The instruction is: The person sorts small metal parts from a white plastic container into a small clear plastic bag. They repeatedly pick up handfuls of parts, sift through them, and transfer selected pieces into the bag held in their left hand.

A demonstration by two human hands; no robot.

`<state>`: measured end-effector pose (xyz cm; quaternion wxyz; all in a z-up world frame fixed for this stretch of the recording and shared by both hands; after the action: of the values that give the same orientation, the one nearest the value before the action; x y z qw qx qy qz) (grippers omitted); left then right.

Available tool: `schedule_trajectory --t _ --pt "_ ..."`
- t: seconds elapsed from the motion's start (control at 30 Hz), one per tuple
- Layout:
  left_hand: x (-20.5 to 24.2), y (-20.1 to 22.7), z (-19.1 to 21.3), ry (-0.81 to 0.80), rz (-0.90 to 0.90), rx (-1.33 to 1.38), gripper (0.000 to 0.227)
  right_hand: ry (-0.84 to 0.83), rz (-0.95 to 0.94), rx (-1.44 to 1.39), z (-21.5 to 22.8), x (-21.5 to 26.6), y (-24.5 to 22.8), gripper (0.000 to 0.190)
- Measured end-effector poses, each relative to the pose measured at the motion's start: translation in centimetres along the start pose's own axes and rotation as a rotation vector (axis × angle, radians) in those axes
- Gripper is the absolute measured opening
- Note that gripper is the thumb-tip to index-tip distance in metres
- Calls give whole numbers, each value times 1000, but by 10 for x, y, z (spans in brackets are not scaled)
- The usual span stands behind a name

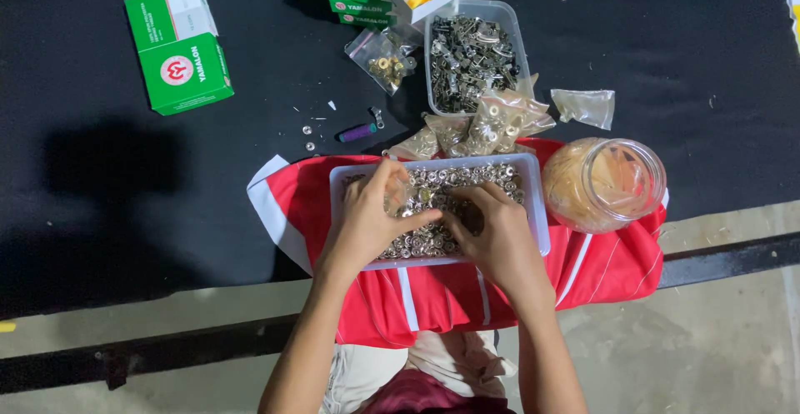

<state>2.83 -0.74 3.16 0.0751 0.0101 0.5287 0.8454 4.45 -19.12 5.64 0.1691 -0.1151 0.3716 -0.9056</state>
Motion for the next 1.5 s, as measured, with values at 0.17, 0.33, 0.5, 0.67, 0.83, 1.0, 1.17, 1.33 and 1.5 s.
schedule_trajectory --t 0.17,0.33,0.5,0.67,0.83,1.0,1.17,1.33,1.5 --pt "0 -2 -7 -51 -7 -117 34 41 8 -3 -1 0 19 25" --pt "-5 6 -5 -66 3 -172 29 52 -29 4 -9 -3 34 27" --pt "-5 9 -8 -84 58 -245 23 116 -81 -39 -12 -2 39 17" --pt "-4 6 -40 -21 12 -161 18 252 -94 -311 -3 0 35 17" --pt "-6 23 -45 -28 -23 -137 17 310 -77 -462 -2 4 38 18" --pt "-4 16 -41 -22 63 -88 27 373 -26 -512 1 9 31 15" --pt "0 14 -52 -70 196 -122 33 337 135 -373 -6 12 24 20" --pt "-1 22 -44 -52 109 -120 29 256 293 -242 -1 21 11 12" --pt "-4 18 -44 -62 105 -52 48 143 454 -146 1 20 11 27"
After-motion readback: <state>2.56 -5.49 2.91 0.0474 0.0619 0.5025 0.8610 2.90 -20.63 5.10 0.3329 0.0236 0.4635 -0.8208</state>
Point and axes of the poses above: each hand's wrist, its own x-axis away from the middle knuckle, its own z-axis out of the back of the hand, y = z × x, the point moved 3 cm from there along -x, towards the middle knuckle, and after that the axes turned 7 degrees about -y, right-handed, at the moved point
